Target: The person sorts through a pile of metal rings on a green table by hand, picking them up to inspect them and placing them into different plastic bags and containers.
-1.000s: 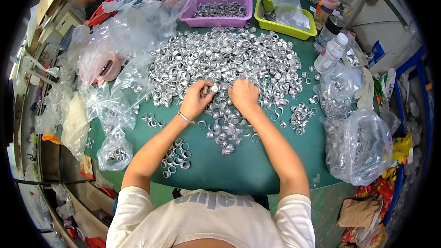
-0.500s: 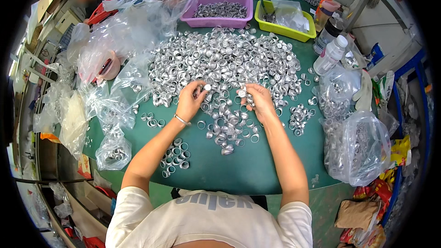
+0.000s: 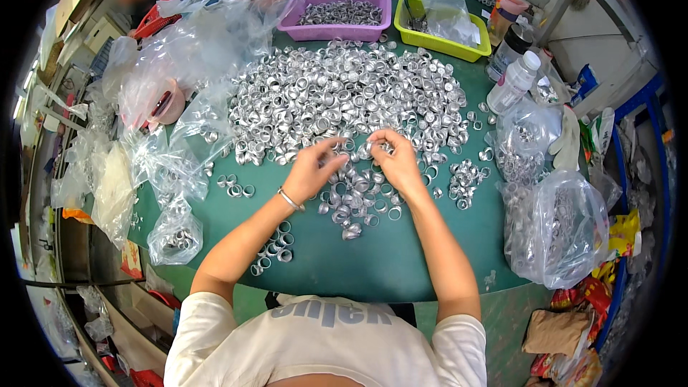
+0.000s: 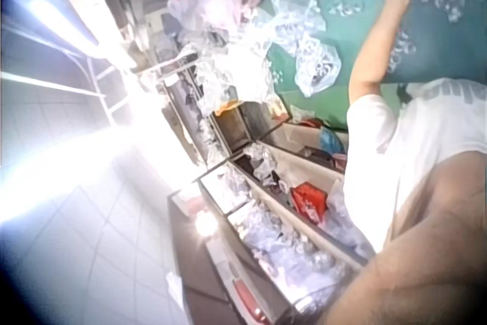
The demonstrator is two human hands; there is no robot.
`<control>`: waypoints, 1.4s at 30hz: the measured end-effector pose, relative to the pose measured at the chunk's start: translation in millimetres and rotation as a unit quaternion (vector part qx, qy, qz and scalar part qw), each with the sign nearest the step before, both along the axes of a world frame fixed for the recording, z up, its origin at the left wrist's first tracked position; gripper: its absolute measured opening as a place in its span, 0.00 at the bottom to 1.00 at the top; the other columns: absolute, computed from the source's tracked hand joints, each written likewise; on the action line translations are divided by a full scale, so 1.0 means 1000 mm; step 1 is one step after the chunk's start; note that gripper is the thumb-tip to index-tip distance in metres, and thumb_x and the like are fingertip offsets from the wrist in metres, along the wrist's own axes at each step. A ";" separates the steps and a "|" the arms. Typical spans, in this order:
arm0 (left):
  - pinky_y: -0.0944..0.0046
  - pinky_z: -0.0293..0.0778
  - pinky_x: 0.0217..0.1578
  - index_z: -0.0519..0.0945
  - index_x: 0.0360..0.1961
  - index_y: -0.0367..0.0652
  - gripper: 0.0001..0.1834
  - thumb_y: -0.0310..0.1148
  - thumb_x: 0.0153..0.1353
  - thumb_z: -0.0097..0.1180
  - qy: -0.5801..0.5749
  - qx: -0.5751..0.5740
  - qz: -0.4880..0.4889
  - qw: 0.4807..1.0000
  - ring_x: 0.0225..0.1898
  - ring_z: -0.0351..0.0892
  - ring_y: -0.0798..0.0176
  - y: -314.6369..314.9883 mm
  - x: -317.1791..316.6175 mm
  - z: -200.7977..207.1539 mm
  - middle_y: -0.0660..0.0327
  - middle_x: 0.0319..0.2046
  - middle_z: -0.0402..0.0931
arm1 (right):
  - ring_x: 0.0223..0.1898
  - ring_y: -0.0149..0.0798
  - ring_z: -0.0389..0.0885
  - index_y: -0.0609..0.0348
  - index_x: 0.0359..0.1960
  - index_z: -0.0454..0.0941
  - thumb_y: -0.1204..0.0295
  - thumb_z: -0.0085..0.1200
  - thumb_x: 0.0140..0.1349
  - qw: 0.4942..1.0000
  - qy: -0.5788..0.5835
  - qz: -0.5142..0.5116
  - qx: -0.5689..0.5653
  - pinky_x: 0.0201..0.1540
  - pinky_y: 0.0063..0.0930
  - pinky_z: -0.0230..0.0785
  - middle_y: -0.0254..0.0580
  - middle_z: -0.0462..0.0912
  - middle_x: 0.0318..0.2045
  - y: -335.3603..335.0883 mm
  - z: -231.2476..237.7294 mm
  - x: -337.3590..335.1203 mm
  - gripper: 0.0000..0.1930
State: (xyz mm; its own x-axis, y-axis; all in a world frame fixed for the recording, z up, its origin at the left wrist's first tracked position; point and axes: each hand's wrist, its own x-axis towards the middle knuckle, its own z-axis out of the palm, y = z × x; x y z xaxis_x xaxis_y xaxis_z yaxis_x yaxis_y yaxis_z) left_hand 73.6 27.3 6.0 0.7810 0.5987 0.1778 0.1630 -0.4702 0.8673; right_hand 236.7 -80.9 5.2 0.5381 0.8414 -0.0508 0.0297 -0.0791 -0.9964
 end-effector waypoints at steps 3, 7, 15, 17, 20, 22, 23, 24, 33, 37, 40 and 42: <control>0.69 0.66 0.22 0.76 0.48 0.33 0.22 0.36 0.57 0.63 0.062 -0.068 -0.047 0.995 0.19 0.65 0.74 -0.016 0.007 0.018 0.64 0.18 0.72 | 0.22 0.21 0.72 0.59 0.37 0.77 0.77 0.53 0.58 0.990 0.132 0.032 -0.045 0.20 0.15 0.61 0.29 0.76 0.27 -0.006 0.008 -0.011 0.06; 0.68 0.66 0.21 0.78 0.41 0.34 0.18 0.35 0.55 0.64 0.044 -0.002 -0.053 0.998 0.17 0.65 0.71 -0.015 0.006 0.018 0.61 0.15 0.70 | 0.24 0.20 0.73 0.60 0.37 0.76 0.75 0.53 0.60 0.986 0.152 0.069 -0.029 0.18 0.13 0.59 0.30 0.77 0.28 -0.013 0.007 -0.014 0.05; 0.64 0.68 0.22 0.79 0.37 0.36 0.15 0.36 0.53 0.63 0.084 0.040 -0.182 0.979 0.16 0.70 0.63 -0.032 -0.019 0.049 0.58 0.15 0.71 | 0.31 0.42 0.78 0.55 0.31 0.75 0.76 0.56 0.50 0.813 -0.568 0.130 -0.014 0.24 0.37 0.71 0.37 0.73 0.27 -0.051 0.066 -0.042 0.06; 0.64 0.68 0.21 0.80 0.38 0.36 0.15 0.35 0.52 0.62 0.086 0.014 -0.175 0.981 0.16 0.71 0.61 -0.039 -0.024 0.065 0.57 0.16 0.72 | 0.29 0.41 0.77 0.56 0.30 0.74 0.76 0.56 0.49 0.808 -0.575 0.125 -0.004 0.23 0.35 0.71 0.36 0.71 0.25 -0.059 0.074 -0.046 0.06; 0.64 0.68 0.21 0.82 0.39 0.36 0.15 0.33 0.51 0.62 0.062 0.004 -0.161 0.985 0.16 0.70 0.62 -0.050 -0.030 0.079 0.57 0.16 0.72 | 0.28 0.41 0.76 0.57 0.29 0.75 0.77 0.56 0.49 0.823 -0.559 0.102 0.020 0.22 0.33 0.70 0.37 0.72 0.24 -0.070 0.081 -0.054 0.05; 0.65 0.68 0.21 0.82 0.36 0.36 0.13 0.32 0.51 0.61 0.029 0.011 -0.157 0.987 0.16 0.69 0.64 -0.056 -0.034 0.080 0.57 0.16 0.72 | 0.26 0.41 0.76 0.58 0.28 0.76 0.79 0.55 0.49 0.838 -0.538 0.067 0.058 0.21 0.33 0.69 0.38 0.73 0.23 -0.074 0.080 -0.058 0.05; 0.65 0.68 0.21 0.82 0.35 0.36 0.12 0.32 0.52 0.61 0.014 0.013 -0.153 0.988 0.16 0.69 0.65 -0.059 -0.037 0.079 0.58 0.16 0.72 | 0.26 0.41 0.76 0.59 0.28 0.76 0.80 0.55 0.49 0.845 -0.531 0.030 0.055 0.22 0.33 0.69 0.38 0.74 0.23 -0.078 0.080 -0.055 0.05; 0.64 0.69 0.21 0.81 0.34 0.36 0.11 0.32 0.52 0.61 0.018 -0.019 -0.146 0.989 0.16 0.70 0.63 -0.059 -0.040 0.079 0.57 0.16 0.72 | 0.26 0.42 0.76 0.59 0.29 0.77 0.80 0.54 0.49 0.851 -0.523 -0.007 0.051 0.22 0.33 0.69 0.38 0.74 0.24 -0.084 0.080 -0.048 0.05; 0.56 0.73 0.28 0.76 0.42 0.38 0.15 0.30 0.53 0.60 0.103 0.040 0.005 0.994 0.26 0.78 0.51 -0.026 -0.032 0.031 0.51 0.26 0.77 | 0.22 0.38 0.77 0.60 0.34 0.77 0.82 0.47 0.56 0.996 0.068 0.015 -0.062 0.20 0.27 0.65 0.39 0.79 0.27 -0.068 0.047 -0.021 0.08; 0.49 0.73 0.33 0.74 0.46 0.40 0.18 0.28 0.53 0.58 0.140 0.144 0.052 0.978 0.34 0.77 0.43 -0.004 -0.041 -0.001 0.46 0.36 0.76 | 0.29 0.37 0.77 0.60 0.44 0.73 0.79 0.45 0.53 0.890 0.452 -0.033 0.047 0.21 0.24 0.64 0.44 0.79 0.36 -0.073 0.011 -0.006 0.15; 0.49 0.73 0.34 0.73 0.47 0.41 0.17 0.28 0.54 0.57 0.163 0.163 0.057 0.971 0.35 0.77 0.42 -0.001 -0.041 -0.002 0.47 0.36 0.76 | 0.32 0.39 0.77 0.58 0.44 0.72 0.76 0.46 0.52 0.861 0.505 -0.028 0.059 0.22 0.26 0.65 0.44 0.78 0.39 -0.074 0.005 -0.002 0.15; 0.52 0.72 0.32 0.74 0.46 0.42 0.15 0.29 0.56 0.57 0.122 0.177 0.055 0.975 0.32 0.77 0.47 -0.004 -0.038 0.001 0.49 0.31 0.76 | 0.30 0.38 0.76 0.58 0.41 0.73 0.73 0.50 0.56 0.861 0.503 -0.031 0.067 0.22 0.27 0.65 0.42 0.78 0.35 -0.071 0.013 -0.001 0.10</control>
